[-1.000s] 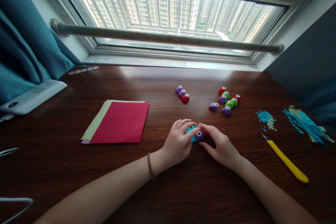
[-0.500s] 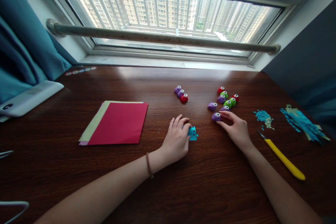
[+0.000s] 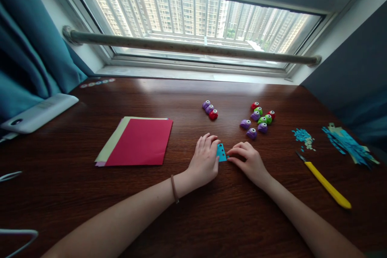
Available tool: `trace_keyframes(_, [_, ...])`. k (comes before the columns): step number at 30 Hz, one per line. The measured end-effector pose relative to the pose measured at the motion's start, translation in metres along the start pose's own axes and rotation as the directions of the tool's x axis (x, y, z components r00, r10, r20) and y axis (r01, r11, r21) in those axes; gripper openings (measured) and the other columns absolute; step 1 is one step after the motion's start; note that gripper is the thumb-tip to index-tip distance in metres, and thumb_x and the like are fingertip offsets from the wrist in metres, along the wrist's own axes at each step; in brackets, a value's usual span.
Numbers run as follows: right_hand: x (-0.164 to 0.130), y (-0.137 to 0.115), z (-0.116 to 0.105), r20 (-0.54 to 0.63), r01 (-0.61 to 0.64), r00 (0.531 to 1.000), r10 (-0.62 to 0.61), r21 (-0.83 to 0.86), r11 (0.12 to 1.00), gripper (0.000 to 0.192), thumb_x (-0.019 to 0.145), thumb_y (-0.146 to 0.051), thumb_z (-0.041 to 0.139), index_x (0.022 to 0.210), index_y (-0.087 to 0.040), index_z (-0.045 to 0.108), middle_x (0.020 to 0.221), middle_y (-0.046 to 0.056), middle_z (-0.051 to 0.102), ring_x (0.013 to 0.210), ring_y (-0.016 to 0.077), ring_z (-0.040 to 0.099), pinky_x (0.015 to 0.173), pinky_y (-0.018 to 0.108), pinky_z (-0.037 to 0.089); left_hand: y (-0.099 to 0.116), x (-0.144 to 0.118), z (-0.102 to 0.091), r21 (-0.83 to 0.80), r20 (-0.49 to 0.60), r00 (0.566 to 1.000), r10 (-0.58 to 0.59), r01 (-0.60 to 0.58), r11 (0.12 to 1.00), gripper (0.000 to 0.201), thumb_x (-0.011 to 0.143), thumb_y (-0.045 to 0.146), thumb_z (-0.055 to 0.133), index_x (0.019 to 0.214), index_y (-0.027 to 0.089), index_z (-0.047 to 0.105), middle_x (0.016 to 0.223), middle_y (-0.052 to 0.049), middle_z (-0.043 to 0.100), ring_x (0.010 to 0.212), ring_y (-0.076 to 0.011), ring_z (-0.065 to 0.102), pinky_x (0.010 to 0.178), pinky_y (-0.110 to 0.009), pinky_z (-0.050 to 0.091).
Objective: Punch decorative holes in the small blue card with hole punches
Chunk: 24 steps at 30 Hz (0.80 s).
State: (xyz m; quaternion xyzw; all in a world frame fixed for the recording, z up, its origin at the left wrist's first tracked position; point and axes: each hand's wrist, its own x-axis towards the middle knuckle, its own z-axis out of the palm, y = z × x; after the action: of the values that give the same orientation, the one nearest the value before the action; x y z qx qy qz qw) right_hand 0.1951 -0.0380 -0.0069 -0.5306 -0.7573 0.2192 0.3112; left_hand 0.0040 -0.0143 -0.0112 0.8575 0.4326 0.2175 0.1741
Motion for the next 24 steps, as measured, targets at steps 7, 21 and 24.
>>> trace_keyframes(7, [0.0034, -0.0025, 0.0029, 0.03, -0.033, 0.999, 0.034, -0.045, 0.998, 0.005, 0.078, -0.017, 0.063, 0.074, -0.02, 0.06, 0.078, 0.001, 0.057, 0.079, 0.0174, 0.047, 0.074, 0.032, 0.04, -0.0021, 0.0014, 0.0015, -0.059, -0.047, 0.999, -0.015, 0.012, 0.998, 0.031, 0.073, 0.013, 0.05, 0.104, 0.012, 0.049, 0.118, -0.014, 0.043, 0.122, -0.0302, 0.028, 0.105, -0.047, 0.024])
trace_keyframes(21, [-0.0028, -0.005, 0.0062, 0.07, 0.071, 0.996, -0.059, -0.192, 0.979, 0.008, 0.085, -0.013, 0.048, 0.081, -0.018, 0.053, 0.084, 0.004, 0.051, 0.082, 0.0188, 0.043, 0.075, 0.033, 0.039, -0.0065, 0.0082, -0.0023, -0.463, -0.129, 0.955, -0.269, 0.181, 0.867, 0.03, 0.07, 0.007, 0.055, 0.097, 0.018, 0.05, 0.088, -0.003, 0.057, 0.085, -0.0195, 0.051, 0.083, -0.034, 0.04])
trace_keyframes(24, [-0.0036, -0.0065, 0.0077, 0.085, 0.079, 0.994, -0.062, -0.211, 0.974, 0.01, 0.086, -0.012, 0.045, 0.079, -0.017, 0.05, 0.084, 0.005, 0.05, 0.082, 0.0193, 0.044, 0.074, 0.033, 0.04, -0.0078, 0.0087, -0.003, -0.547, -0.103, 0.943, -0.318, 0.213, 0.81, 0.022, 0.076, 0.016, 0.055, 0.097, 0.017, 0.053, 0.085, -0.003, 0.058, 0.08, -0.019, 0.052, 0.076, -0.031, 0.042])
